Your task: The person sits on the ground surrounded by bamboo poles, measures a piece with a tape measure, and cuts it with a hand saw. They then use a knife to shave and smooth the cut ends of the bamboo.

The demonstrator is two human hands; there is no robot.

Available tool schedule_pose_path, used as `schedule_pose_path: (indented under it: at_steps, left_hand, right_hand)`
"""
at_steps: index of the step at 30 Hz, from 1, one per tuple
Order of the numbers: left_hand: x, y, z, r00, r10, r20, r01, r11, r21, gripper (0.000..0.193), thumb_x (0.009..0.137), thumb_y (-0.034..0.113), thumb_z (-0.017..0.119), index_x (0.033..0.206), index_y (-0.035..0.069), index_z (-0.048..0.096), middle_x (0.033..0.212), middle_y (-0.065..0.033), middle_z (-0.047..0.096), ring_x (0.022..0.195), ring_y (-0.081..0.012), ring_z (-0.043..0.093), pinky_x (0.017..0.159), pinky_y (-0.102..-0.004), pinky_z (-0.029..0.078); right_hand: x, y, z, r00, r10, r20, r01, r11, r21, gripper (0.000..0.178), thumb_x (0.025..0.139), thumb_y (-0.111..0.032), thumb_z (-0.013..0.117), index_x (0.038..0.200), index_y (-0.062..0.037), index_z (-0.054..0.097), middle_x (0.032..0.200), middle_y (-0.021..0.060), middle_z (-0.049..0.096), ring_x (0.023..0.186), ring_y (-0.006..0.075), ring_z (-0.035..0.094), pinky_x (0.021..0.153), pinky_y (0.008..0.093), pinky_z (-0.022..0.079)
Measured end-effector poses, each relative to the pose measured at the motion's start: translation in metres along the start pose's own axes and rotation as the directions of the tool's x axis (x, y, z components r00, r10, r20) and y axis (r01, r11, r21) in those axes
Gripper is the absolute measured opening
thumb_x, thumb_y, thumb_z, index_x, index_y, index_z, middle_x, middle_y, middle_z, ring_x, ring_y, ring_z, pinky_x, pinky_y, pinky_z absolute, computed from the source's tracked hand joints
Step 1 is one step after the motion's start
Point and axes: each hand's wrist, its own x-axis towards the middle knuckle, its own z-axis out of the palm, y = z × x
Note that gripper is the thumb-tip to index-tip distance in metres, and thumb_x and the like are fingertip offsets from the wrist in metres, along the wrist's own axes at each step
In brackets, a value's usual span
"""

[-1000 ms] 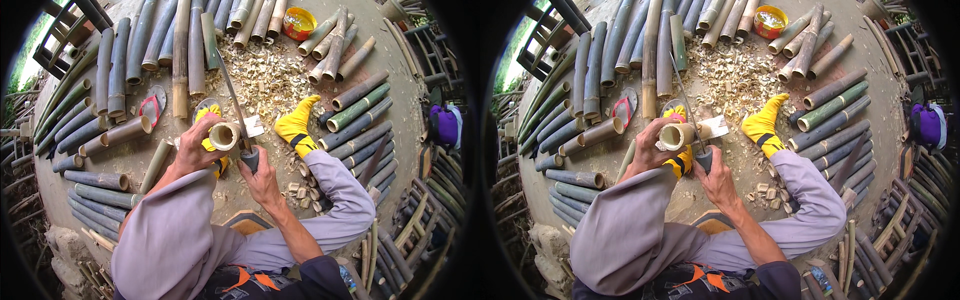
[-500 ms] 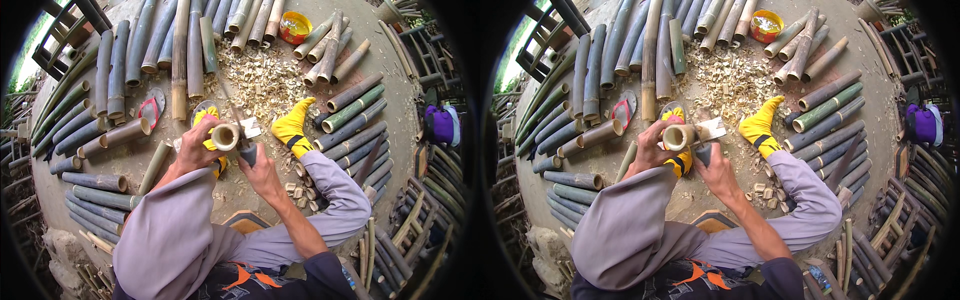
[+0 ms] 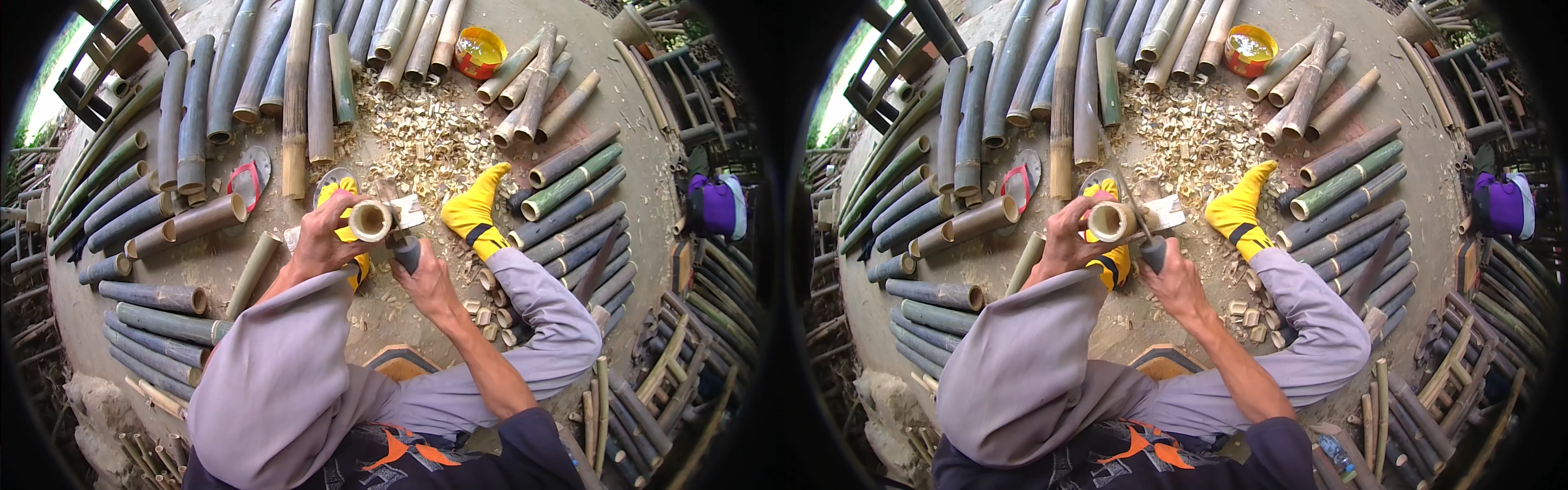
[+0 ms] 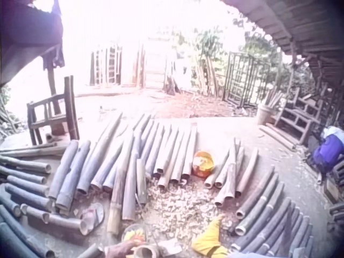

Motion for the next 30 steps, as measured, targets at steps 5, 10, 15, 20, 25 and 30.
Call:
schedule_pose_path:
  at_steps: [5, 10, 15, 20, 25, 30]
  left_hand:
    - [-0.005, -0.001, -0.005, 0.999, 0.005, -0.037, -0.003, 0.998, 0.055, 0.05, 0.064, 0.005, 0.083, 0.109, 0.002, 0.061, 0.101, -0.011, 0.063, 0.093, -0.0227, 0.066, 0.084, -0.0335, 0.058]
    - [-0.003, 0.004, -0.005, 1.0, -0.02, -0.022, 0.02, 1.0, -0.006, 0.05, 0.066, 0.004, 0.083, 0.11, 0.003, 0.061, 0.1, -0.0096, 0.063, 0.093, -0.0221, 0.065, 0.081, -0.035, 0.059]
    - [0.001, 0.0, -0.004, 0.999, 0.046, 0.006, -0.047, 0.998, 0.043, 0.05, 0.065, 0.005, 0.083, 0.11, 0.001, 0.06, 0.1, -0.01, 0.063, 0.092, -0.0226, 0.066, 0.081, -0.0338, 0.058]
    - [-0.006, -0.005, -0.012, 0.999, -0.029, -0.027, 0.03, 0.999, 0.042, 0.05, 0.066, 0.009, 0.084, 0.109, 0.001, 0.06, 0.1, -0.0115, 0.065, 0.093, -0.0221, 0.066, 0.078, -0.0343, 0.058]
    - [-0.005, -0.006, -0.004, 0.998, -0.062, 0.011, 0.063, 0.996, -0.056, 0.053, 0.065, 0.013, 0.086, 0.111, 0.001, 0.061, 0.103, -0.0106, 0.067, 0.099, -0.0196, 0.066, 0.079, -0.0351, 0.06]
    - [-0.005, -0.001, -0.008, 0.999, 0.042, -0.022, -0.041, 0.998, 0.048, 0.046, 0.065, 0.004, 0.081, 0.107, 0.002, 0.06, 0.097, -0.0111, 0.064, 0.092, -0.0224, 0.066, 0.082, -0.0327, 0.058]
  right_hand:
    - [-0.006, -0.028, -0.025, 0.994, 0.052, 0.099, -0.09, 0.895, 0.437, 0.039, 0.091, -0.033, 0.064, 0.106, 0.0011, 0.051, 0.072, 0.0062, 0.06, 0.054, 0.0129, 0.059, 0.048, 0.0291, 0.047]
    - [-0.011, -0.102, -0.068, 0.831, -0.283, -0.48, 0.555, 0.49, 0.672, 0.038, 0.093, -0.022, 0.062, 0.116, 0.0029, 0.045, 0.086, 0.01, 0.057, 0.07, 0.013, 0.057, 0.064, 0.0268, 0.048]
    - [-0.002, 0.0, 0.0, 0.997, -0.08, -0.014, 0.081, 0.989, 0.125, 0.036, 0.093, -0.03, 0.061, 0.106, 0.0024, 0.051, 0.069, 0.0117, 0.06, 0.059, 0.0237, 0.062, 0.053, 0.031, 0.049]
    - [-0.011, -0.055, -0.043, 0.985, 0.037, 0.168, -0.14, 0.737, 0.661, 0.036, 0.093, -0.027, 0.061, 0.111, 0.0018, 0.049, 0.073, 0.0044, 0.058, 0.062, 0.0086, 0.059, 0.054, 0.0235, 0.048]
    - [-0.007, -0.075, -0.038, 0.824, -0.222, -0.522, 0.565, 0.241, 0.789, 0.035, 0.091, -0.021, 0.062, 0.115, -0.0006, 0.046, 0.087, 0.0091, 0.057, 0.064, 0.0152, 0.055, 0.058, 0.0287, 0.048]
    - [0.006, -0.004, -0.007, 0.99, 0.09, 0.11, -0.106, 0.983, 0.151, 0.037, 0.093, -0.035, 0.061, 0.105, -0.0016, 0.052, 0.068, 0.0055, 0.058, 0.055, 0.0174, 0.059, 0.052, 0.0335, 0.05]
